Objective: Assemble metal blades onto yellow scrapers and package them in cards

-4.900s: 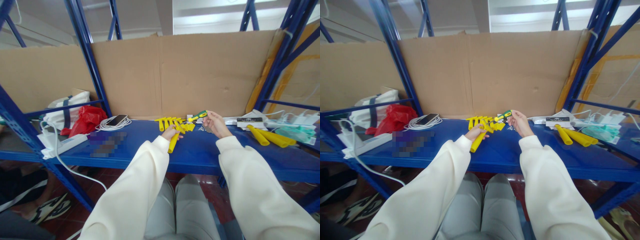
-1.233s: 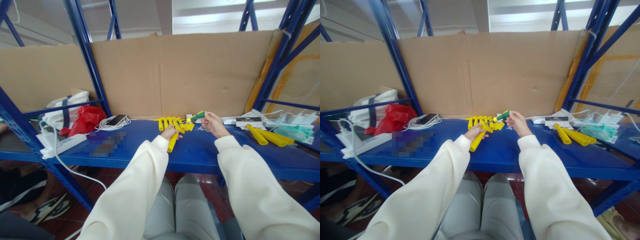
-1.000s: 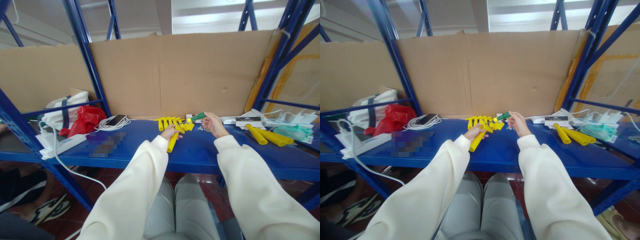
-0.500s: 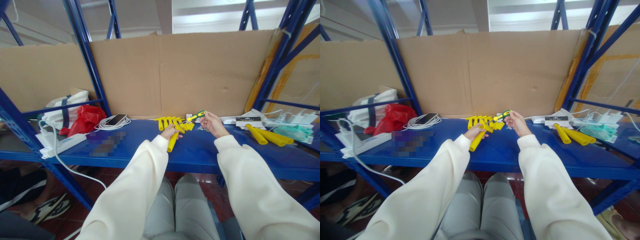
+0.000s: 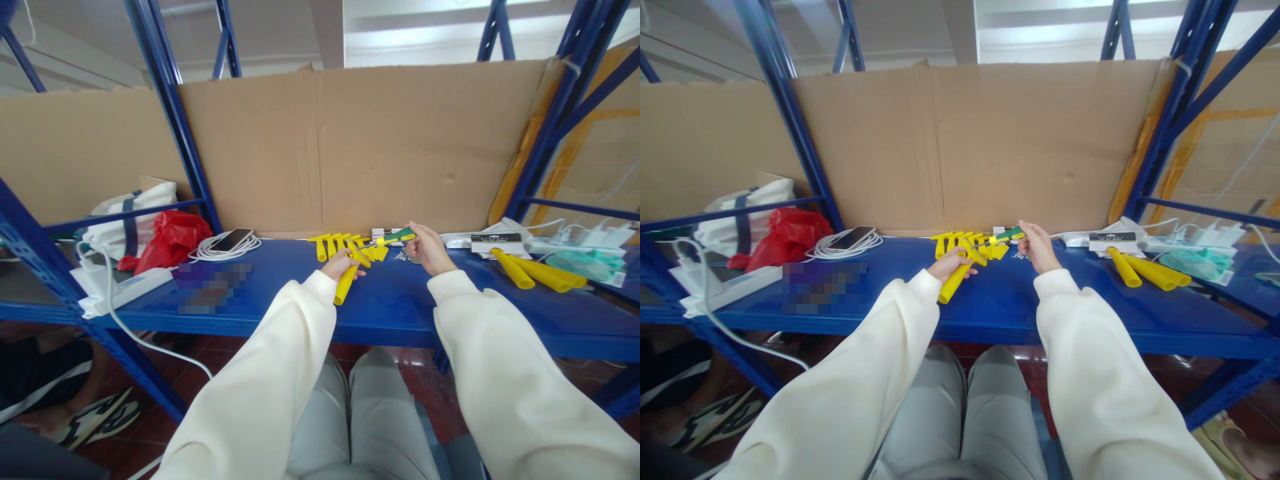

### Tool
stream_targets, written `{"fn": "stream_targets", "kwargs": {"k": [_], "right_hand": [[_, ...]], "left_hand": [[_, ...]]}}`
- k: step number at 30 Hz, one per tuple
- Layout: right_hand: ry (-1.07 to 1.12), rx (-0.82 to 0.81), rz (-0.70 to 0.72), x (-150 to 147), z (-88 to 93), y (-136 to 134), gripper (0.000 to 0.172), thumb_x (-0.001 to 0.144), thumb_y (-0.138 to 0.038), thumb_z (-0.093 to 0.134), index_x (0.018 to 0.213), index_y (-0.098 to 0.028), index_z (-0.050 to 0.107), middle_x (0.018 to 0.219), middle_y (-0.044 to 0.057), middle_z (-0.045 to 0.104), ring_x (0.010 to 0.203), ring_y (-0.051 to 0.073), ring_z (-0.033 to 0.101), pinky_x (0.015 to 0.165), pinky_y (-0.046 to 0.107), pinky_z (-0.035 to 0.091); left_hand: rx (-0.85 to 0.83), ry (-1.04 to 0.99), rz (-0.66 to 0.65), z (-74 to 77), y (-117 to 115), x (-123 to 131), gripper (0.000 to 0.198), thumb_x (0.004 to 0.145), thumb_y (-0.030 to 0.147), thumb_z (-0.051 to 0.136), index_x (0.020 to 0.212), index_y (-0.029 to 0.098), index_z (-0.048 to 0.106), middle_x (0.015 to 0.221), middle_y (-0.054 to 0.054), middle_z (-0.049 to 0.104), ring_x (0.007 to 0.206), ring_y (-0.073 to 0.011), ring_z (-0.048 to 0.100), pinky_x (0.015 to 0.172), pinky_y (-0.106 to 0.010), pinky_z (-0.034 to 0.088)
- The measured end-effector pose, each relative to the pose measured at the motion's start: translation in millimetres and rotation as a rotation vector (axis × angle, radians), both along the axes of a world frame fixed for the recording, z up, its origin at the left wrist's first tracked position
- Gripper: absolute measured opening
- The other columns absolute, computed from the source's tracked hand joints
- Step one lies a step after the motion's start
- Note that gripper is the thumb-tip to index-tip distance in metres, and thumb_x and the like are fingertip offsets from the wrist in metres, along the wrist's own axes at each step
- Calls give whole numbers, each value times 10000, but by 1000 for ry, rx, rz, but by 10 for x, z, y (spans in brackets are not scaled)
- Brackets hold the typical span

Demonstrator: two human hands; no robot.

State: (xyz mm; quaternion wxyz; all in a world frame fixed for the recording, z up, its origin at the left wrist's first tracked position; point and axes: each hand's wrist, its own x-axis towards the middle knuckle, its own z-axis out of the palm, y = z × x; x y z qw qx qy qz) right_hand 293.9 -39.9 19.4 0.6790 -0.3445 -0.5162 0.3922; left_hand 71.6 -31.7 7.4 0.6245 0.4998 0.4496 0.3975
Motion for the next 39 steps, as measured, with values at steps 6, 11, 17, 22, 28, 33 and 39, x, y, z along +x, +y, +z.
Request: {"fn": "stream_targets", "kwargs": {"k": [6,11,17,22,28,33,39], "right_hand": [[12,-7,27,-8,22,-25,445,734,-599,834,819,-219,619,501,-35,580,406,88,483,387,190,339],[32,-6,83,4,1,25,444,697,-524,889,788,-232,568,563,-37,619,452,90,524,430,195,408],[36,15,33,31,-39,75,505,645,-542,913,759,-228,534,535,-61,560,436,76,487,395,183,380],[31,1,-10,40,-63,109,501,680,-552,885,754,-228,509,528,-62,540,418,82,486,369,188,360],[-10,24,-29,21,-85,89,533,675,-657,845,808,-237,546,466,-90,490,371,75,420,359,192,324],[-26,10,5,29,-76,70,498,718,-647,820,785,-235,548,507,-63,527,407,80,456,380,192,334],[-5,-7,49,44,-67,77,442,749,-565,830,789,-242,532,549,-54,566,442,89,484,406,194,367]], "left_hand": [[12,24,-11,-30,45,-11,645,833,45,633,1415,227,424,1249,-139,682,762,-200,773,441,-178,491],[29,17,-25,-51,79,-27,617,832,66,664,1392,247,479,1267,-128,663,763,-191,765,447,-180,492],[6,22,6,-23,33,-9,664,837,49,634,1437,234,421,1289,-159,663,768,-210,777,440,-182,490],[7,15,10,-22,32,-1,684,819,44,659,1438,206,417,1290,-183,670,744,-215,777,444,-191,497],[12,36,4,-19,32,2,603,854,40,612,1407,212,445,1261,-156,682,734,-183,764,431,-178,495],[14,33,10,-12,14,9,613,866,27,574,1427,228,429,1257,-143,670,745,-176,767,411,-157,477],[2,44,19,-6,7,10,629,870,6,543,1439,236,406,1249,-130,677,787,-180,768,427,-154,482]]}}
